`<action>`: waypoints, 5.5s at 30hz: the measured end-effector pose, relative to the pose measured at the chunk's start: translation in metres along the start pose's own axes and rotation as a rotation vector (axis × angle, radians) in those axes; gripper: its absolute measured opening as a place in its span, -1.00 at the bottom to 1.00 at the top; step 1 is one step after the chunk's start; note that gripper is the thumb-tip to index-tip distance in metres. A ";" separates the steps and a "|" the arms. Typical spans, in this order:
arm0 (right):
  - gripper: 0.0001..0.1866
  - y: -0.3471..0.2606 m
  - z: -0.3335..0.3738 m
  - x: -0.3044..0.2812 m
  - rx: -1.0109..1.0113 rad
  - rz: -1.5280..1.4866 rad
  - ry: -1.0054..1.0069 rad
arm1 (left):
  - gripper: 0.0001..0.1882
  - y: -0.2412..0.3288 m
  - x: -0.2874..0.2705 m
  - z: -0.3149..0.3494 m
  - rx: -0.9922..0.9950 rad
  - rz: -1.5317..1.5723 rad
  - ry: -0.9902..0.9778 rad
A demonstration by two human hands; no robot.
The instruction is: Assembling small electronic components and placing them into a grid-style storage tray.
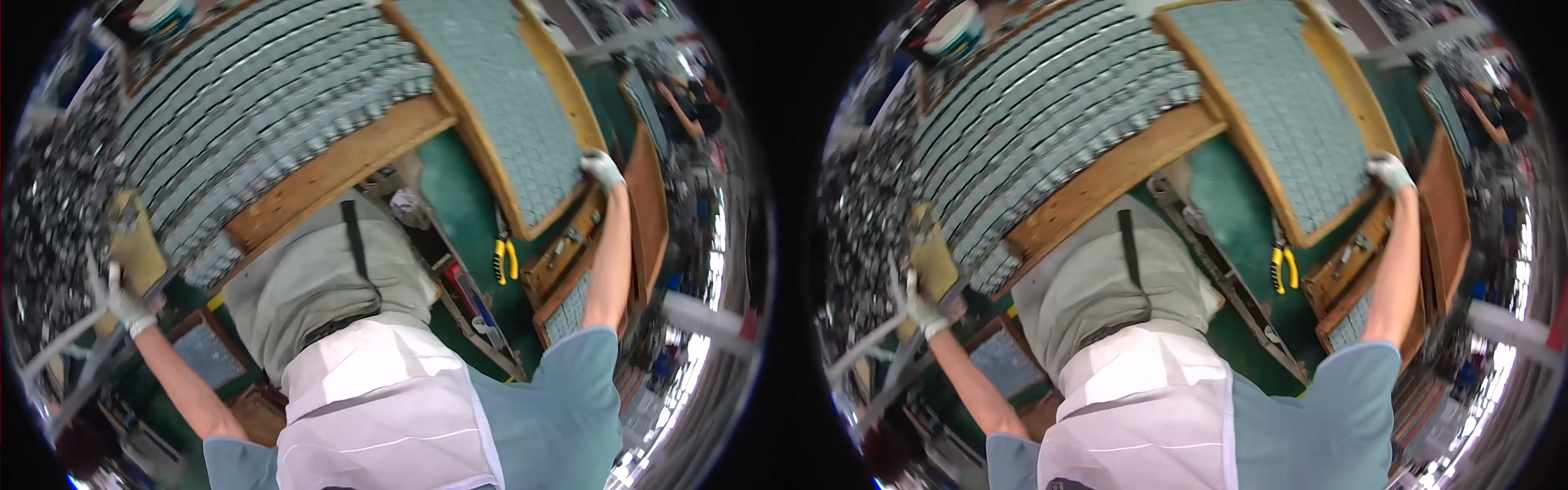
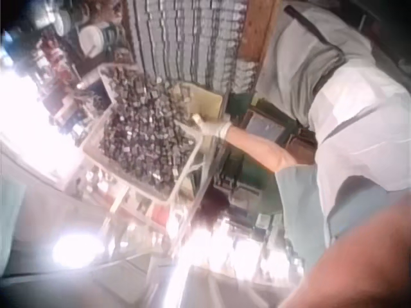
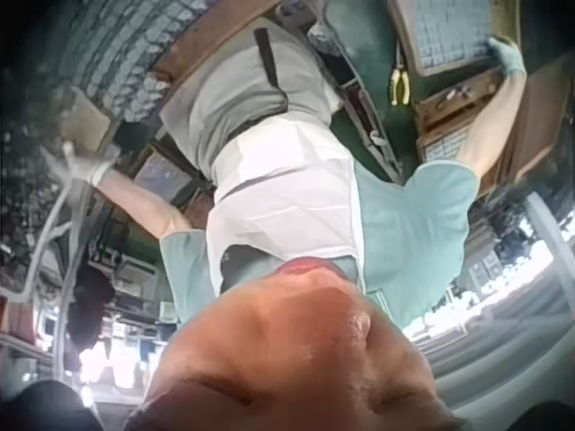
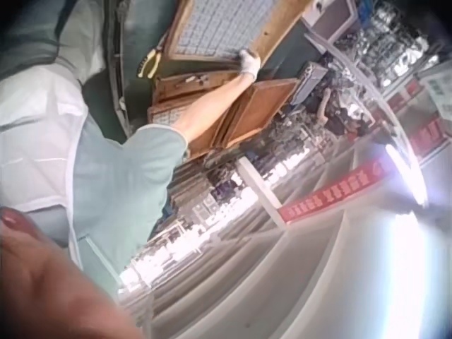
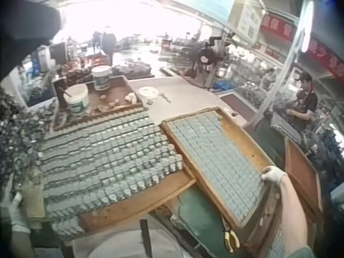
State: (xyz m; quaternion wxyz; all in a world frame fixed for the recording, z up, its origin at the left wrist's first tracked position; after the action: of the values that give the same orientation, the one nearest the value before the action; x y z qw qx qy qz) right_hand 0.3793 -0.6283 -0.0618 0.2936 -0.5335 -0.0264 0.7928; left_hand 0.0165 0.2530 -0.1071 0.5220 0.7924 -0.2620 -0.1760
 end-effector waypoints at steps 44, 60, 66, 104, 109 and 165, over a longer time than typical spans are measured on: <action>-0.78 -0.333 0.318 0.290 -0.912 -0.363 -0.638 | -0.80 0.094 0.155 0.109 -0.226 0.110 -0.608; -0.25 -0.309 0.305 0.295 -0.605 -0.438 -0.958 | -0.90 0.104 0.166 0.134 -0.051 0.033 -0.559; -0.07 -0.322 0.316 0.300 -0.491 -0.549 -1.099 | -0.94 0.097 0.156 0.133 0.073 -0.075 -0.495; -0.42 -0.044 0.006 0.015 0.003 0.032 0.130 | -0.54 -0.086 -0.084 -0.021 0.360 -1.137 -0.274; -0.68 -0.032 -0.008 0.030 0.024 -0.177 -0.005 | -0.68 -0.052 -0.038 -0.002 0.105 -0.387 -0.029; -0.67 -0.352 0.322 0.283 -0.845 -0.333 -0.592 | -0.73 0.096 0.155 0.094 -0.273 0.128 -0.677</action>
State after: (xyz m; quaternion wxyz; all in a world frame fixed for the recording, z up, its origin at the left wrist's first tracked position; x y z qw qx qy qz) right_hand 0.1828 -0.1108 -0.0338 0.1553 -0.3476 -0.5084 0.7724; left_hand 0.0664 0.0613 -0.0569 0.5166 0.5945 -0.4428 -0.4285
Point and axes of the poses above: each hand's wrist, its own z-axis away from the middle knuckle, its own x-axis out of the palm, y = z × x, the point moved 1 cm from there along -z, towards the middle knuckle, and after that the axes turned 12 degrees about x, right-handed, at the moved point
